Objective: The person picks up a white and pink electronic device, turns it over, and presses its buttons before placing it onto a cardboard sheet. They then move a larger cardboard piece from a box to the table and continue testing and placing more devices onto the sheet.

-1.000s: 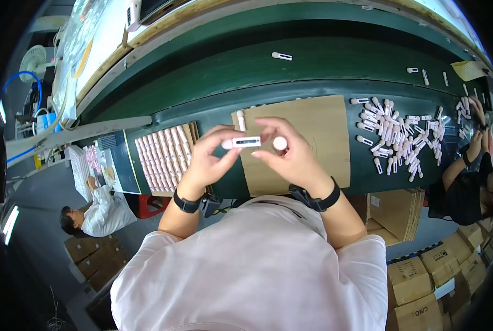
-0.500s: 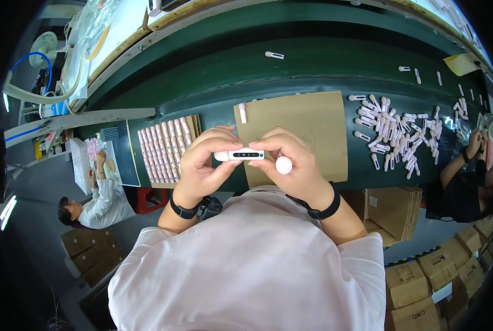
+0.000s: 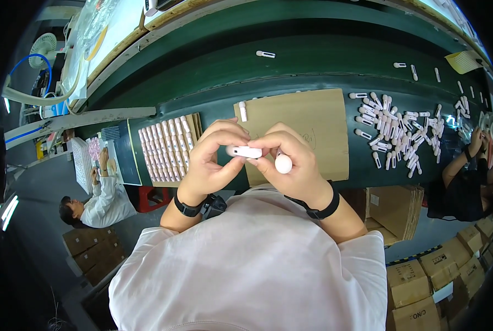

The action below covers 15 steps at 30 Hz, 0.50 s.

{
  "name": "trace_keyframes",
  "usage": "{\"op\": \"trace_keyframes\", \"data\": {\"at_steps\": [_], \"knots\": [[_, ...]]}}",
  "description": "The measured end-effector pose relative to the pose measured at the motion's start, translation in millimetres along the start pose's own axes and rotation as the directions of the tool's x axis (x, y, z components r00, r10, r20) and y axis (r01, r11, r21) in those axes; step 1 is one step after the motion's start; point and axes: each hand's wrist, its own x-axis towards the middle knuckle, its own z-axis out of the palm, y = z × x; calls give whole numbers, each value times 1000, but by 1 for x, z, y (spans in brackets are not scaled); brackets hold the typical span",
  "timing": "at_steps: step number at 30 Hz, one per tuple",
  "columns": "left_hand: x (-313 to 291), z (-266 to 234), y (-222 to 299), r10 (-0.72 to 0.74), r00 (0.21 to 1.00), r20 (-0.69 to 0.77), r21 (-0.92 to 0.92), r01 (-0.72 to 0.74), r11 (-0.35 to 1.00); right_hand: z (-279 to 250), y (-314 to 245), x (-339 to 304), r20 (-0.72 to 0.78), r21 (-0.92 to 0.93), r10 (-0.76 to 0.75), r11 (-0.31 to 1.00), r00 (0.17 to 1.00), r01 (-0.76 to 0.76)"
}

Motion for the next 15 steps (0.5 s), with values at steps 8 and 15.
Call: {"op": "trace_keyframes", "data": {"at_steps": [8, 15], "knots": [[-7, 9, -16, -23, 997, -80, 27, 26, 999, -3, 0, 10, 124, 127, 82, 987, 989, -98], [-18, 6, -35, 3, 997, -75, 157, 9, 988, -5, 38, 26, 412, 292, 617, 608, 671, -738]]}}
